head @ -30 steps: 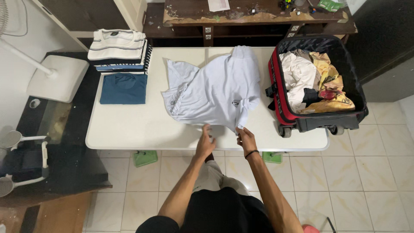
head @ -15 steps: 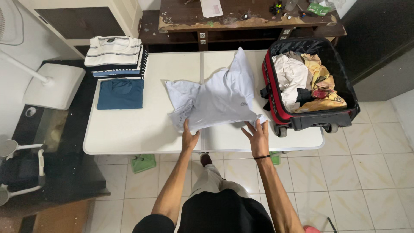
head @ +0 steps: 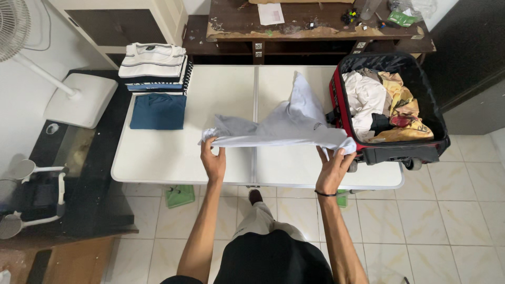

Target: The person takes a light-colored t-shirt from a suitcase, lays it flat on a table, and smooths it with their hands.

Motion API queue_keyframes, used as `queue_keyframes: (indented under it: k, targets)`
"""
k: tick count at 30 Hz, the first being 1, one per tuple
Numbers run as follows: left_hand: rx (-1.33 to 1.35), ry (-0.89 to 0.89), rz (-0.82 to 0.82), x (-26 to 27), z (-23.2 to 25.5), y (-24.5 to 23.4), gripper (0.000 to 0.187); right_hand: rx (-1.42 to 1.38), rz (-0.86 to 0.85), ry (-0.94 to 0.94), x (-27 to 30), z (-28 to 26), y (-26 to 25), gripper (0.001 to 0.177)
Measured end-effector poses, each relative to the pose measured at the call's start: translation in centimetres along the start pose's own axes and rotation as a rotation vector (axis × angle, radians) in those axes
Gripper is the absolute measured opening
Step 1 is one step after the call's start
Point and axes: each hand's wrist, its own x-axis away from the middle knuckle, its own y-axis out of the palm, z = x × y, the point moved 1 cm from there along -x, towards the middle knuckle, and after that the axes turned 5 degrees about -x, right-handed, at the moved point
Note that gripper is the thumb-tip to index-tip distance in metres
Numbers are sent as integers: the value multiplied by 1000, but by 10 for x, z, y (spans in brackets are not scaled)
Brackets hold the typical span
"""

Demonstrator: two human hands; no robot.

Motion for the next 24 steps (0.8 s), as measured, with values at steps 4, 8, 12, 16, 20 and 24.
queue_keyframes:
  k: [4,8,12,16,20,24]
  targets:
    - [94,112,61,-13,37,-14,26,-6,1,-131,-1,-19,12,47]
    - [106,189,80,-28,64,-27,38,-41,4,-213,-11,-27,20,47]
    - [90,251,112,-40,80,-35,48,53,-17,-333,-16,-25,25,50]
    - [83,273,109,-56,79,-32,50,140,35,-310,-28,-16,24,54]
    - [38,303,62,-80,63,-15,54,237,-18,-240,-55,2,30,55]
    - [40,168,-53,-102,40,7,57,331,-89,-234,-92,28,45,35]
